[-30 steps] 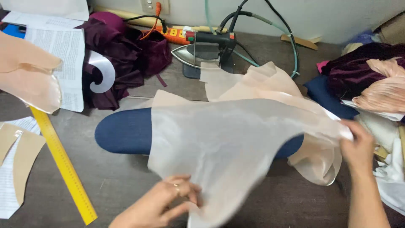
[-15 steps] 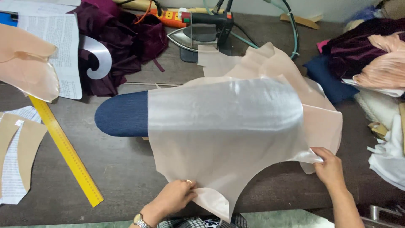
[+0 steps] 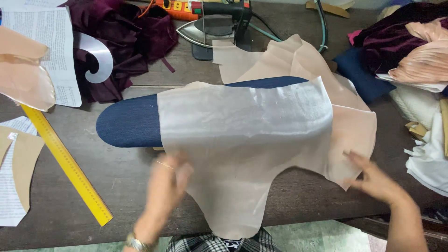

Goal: Pressing and smoothing fabric pieces using a steam iron on a pressing board

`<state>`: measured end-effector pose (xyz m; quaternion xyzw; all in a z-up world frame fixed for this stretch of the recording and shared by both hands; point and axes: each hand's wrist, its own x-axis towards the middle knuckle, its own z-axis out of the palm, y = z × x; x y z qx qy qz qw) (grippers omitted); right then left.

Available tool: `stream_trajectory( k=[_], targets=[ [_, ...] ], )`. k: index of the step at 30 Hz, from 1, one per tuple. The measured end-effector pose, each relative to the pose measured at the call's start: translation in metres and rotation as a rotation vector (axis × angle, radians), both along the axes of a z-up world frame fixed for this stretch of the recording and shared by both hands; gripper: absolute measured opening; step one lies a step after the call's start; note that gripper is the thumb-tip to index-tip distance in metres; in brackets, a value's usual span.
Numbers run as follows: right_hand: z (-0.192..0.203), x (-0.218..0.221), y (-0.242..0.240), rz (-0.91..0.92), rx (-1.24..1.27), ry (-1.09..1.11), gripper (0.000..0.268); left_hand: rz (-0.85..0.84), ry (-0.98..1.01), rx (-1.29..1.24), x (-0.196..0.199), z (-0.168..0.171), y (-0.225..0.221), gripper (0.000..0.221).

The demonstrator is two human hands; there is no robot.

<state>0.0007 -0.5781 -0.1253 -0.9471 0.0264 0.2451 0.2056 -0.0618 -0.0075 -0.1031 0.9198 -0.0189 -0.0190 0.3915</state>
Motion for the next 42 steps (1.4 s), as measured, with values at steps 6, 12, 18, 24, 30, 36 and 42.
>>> stream_trajectory(
  k=[6, 12, 18, 24, 30, 36, 42],
  targets=[
    [0.074, 0.063, 0.091, 0.019, 0.132, -0.463, 0.050, 0.477, -0.166, 0.369, 0.057, 0.027, 0.036, 0.054],
    [0.068, 0.114, 0.130, 0.037, 0.242, -0.567, 0.041, 0.404, -0.080, 0.332, 0.066, 0.025, 0.024, 0.030],
    [0.063, 0.134, 0.146, 0.119, 0.216, -0.599, 0.046, 0.389, 0.133, 0.023, 0.049, 0.052, 0.019, 0.022],
    [0.057, 0.130, 0.147, 0.168, 0.156, -0.592, 0.048, 0.492, 0.279, -0.073, 0.032, 0.035, 0.034, 0.022],
    [0.057, 0.127, 0.158, 0.147, 0.086, -0.582, 0.051, 0.417, -0.075, 0.213, 0.036, 0.041, 0.033, 0.023],
    [0.062, 0.118, 0.217, 0.368, 0.000, -0.737, 0.049, 0.080, -0.468, 0.465, 0.083, 0.048, 0.004, 0.042],
    [0.050, 0.144, 0.191, 0.345, -0.019, -0.574, 0.052, -0.051, -0.215, 0.598, 0.108, 0.029, 0.051, 0.061]
  ],
)
